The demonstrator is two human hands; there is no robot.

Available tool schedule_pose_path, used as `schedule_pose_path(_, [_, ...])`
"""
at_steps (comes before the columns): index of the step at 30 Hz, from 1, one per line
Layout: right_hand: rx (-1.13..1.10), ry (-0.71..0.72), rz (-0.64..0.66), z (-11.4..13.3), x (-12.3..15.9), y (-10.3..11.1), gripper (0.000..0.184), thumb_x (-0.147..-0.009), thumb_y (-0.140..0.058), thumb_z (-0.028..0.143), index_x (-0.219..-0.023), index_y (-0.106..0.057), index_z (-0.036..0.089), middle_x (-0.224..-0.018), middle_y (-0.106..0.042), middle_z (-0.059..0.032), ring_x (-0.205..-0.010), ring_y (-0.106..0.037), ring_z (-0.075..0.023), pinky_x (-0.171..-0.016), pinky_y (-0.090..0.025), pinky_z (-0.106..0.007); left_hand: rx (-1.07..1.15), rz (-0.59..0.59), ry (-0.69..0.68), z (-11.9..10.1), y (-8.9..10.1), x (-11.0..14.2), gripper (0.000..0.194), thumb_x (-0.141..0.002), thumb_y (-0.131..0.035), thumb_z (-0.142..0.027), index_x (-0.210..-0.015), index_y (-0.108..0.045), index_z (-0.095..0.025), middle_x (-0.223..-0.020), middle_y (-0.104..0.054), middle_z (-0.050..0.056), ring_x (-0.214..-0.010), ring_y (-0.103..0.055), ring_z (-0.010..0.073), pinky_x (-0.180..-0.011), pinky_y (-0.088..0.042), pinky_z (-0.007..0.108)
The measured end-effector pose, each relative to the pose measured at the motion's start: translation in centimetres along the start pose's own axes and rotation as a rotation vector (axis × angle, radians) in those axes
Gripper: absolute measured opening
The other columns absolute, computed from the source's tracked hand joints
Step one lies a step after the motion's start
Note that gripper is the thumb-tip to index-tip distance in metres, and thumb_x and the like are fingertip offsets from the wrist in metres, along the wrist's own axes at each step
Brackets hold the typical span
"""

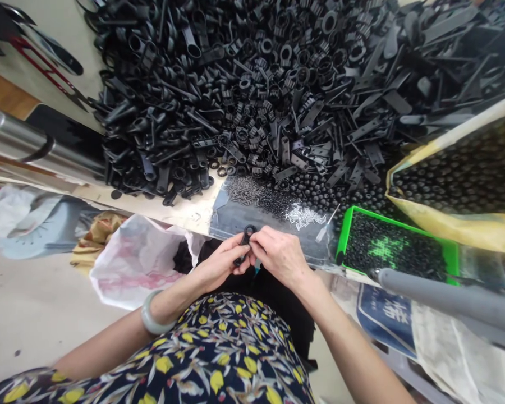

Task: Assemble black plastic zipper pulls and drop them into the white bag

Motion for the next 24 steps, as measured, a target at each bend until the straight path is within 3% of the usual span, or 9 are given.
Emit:
schedule_pose_path(4, [0.125,0.094,-0.007,0.9,-0.3,-0.1,0.018,-0.105,-0.054,0.02,-0.096,-0.069,0.018,-0.087,-0.069,-0.0013,-0.074,-0.065,-0.0124,-0.067,-0.043,-0.024,-0.014,0.043,-0.018,-0.1,-0.3,0.0,0.022,-0.083,-0.064,-0.024,-0.1,-0.051,-0.019,-0.074,-0.059,-0.004,-0.054,-0.046,0.0066,-0.048,-0.027,0.02])
schedule_pose_path(9, [0.242,0.195,0.038,1.6,-0.6,-0.4,0.02,-0.105,-0.051,0.016,-0.095,-0.068,0.017,-0.083,-0.065,-0.0021,-0.069,-0.063,-0.0139,-0.06,-0.038,-0.026,-0.002,0.037,-0.052,0.1,-0.3,-0.3,0.019,-0.088,-0.063,-0.025,-0.099,-0.049,-0.019,-0.075,-0.057,-0.004,-0.054,-0.044,0.0064,-0.048,-0.026,0.021])
schedule_pose_path(24, [0.128,0.181,0.144,0.4,-2.2,-0.6,0.022,-0.108,-0.046,0.02,-0.101,-0.067,0.016,-0.091,-0.07,-0.0048,-0.075,-0.067,-0.0143,-0.067,-0.046,-0.025,0.062,0.032,0.062,-0.7,-0.2,-0.5,0.013,-0.083,-0.056,-0.011,-0.092,-0.049,-0.018,-0.075,-0.057,-0.002,-0.054,-0.041,0.0051,-0.046,-0.023,0.018])
Point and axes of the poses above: each hand's wrist, its own x-axis away from the middle knuckle, its own y-axis out of the back of the hand, z = x × y, the point moved 10 cm from there along -x, towards the middle knuckle
